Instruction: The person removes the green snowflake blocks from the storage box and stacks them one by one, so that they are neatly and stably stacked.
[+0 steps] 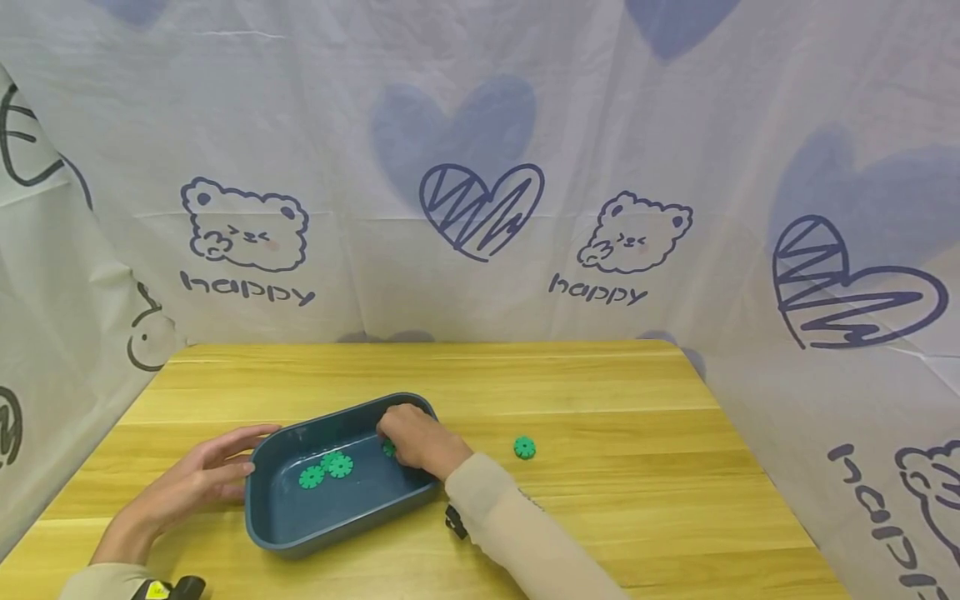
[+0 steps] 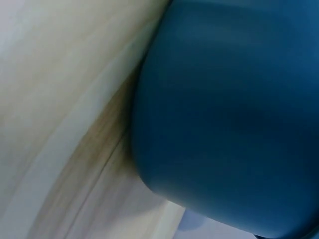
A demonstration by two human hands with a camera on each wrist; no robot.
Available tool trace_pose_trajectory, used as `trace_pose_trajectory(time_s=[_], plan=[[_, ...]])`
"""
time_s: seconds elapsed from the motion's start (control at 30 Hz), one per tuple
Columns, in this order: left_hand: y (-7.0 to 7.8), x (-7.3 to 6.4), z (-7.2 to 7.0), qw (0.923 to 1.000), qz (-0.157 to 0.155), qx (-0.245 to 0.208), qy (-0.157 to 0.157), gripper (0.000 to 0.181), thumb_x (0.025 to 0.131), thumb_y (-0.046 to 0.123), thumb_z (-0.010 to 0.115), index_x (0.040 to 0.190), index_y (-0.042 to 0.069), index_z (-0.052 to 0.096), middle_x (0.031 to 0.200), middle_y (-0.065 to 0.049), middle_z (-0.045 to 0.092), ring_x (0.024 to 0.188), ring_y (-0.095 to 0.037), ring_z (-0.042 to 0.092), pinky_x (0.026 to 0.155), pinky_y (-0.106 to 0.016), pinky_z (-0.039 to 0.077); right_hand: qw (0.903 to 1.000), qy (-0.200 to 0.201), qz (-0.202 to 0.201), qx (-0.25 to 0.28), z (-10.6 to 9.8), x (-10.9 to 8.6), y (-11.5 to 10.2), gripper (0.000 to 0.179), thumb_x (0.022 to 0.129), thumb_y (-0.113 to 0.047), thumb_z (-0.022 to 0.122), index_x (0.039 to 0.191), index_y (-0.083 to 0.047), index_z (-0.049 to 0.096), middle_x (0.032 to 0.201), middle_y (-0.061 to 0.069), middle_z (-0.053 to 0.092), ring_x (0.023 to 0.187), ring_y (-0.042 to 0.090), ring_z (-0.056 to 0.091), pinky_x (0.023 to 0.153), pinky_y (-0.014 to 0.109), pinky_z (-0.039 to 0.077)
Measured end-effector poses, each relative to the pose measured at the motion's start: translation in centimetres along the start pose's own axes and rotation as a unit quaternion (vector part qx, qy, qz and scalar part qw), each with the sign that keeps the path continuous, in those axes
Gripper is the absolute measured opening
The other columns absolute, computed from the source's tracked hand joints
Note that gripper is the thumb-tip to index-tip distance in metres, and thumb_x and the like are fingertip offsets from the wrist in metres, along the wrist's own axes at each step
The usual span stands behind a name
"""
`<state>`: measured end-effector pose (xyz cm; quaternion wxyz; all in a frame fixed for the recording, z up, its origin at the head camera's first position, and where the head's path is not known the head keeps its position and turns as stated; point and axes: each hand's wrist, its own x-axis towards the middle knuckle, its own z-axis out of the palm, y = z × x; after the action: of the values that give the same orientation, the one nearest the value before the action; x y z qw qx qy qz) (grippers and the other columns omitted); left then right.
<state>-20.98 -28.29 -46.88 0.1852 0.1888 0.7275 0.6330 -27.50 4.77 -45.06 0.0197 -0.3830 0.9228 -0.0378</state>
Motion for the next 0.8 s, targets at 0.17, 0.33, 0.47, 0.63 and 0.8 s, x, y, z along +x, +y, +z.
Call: trace_pose_trajectory(time_s=[0.17,0.33,0.47,0.63,0.8], plan=[[0.01,0.13,-0.02,0.9999,-0.009,0.005,0.003,0.058,0.106,0.012,0.054,0.159,0.004,0.032,0.14,0.019,0.059,0.123,-0.004,0.064,0.094,-0.04,0.062,1.0,-0.004,0.002,0.007,-0.04,-0.05,0.0,0.022,0.091,-0.008,0.078,0.112,-0.013,0.08,0.107,0.002,0.071,0.1,0.014,0.064,0.086,0.021,0.058],[0.0,0.1,-0.05,0.9999,-0.011,0.0,0.001,0.058,0.106,0.012,0.054,0.159,0.003,0.032,0.139,0.02,0.06,0.123,-0.004,0.065,0.093,-0.039,0.063,0.9998,-0.006,0.004,0.016,-0.2,-0.12,-0.02,0.021,0.09,-0.011,0.08,0.112,-0.012,0.08,0.106,0.002,0.071,0.099,0.013,0.063,0.085,0.019,0.057],[0.07,0.03,-0.06,1.0,-0.004,-0.005,-0.003,0.056,0.107,0.012,0.053,0.159,0.006,0.034,0.14,0.019,0.06,0.124,-0.005,0.064,0.093,-0.039,0.063,0.9997,-0.007,0.003,0.022,-0.19,-0.18,0.03,0.022,0.09,-0.011,0.08,0.112,-0.012,0.08,0.107,0.002,0.071,0.1,0.013,0.064,0.085,0.019,0.057],[0.15,-0.05,-0.08,1.0,-0.004,-0.006,-0.004,0.055,0.107,0.012,0.053,0.159,0.009,0.036,0.139,0.019,0.06,0.123,-0.005,0.065,0.093,-0.039,0.063,0.9996,-0.007,0.0,0.028,-0.19,-0.25,0.14,0.023,0.09,-0.011,0.08,0.112,-0.011,0.08,0.107,0.002,0.072,0.099,0.013,0.064,0.083,0.018,0.057],[0.1,-0.02,-0.05,0.9999,-0.013,-0.002,0.001,0.056,0.107,0.013,0.054,0.159,0.005,0.034,0.139,0.019,0.06,0.122,-0.005,0.065,0.093,-0.039,0.063,0.9994,-0.007,-0.007,0.035,-0.27,-0.33,0.23,0.024,0.088,-0.013,0.082,0.112,-0.01,0.079,0.105,0.002,0.072,0.093,0.011,0.062,0.079,0.017,0.056]])
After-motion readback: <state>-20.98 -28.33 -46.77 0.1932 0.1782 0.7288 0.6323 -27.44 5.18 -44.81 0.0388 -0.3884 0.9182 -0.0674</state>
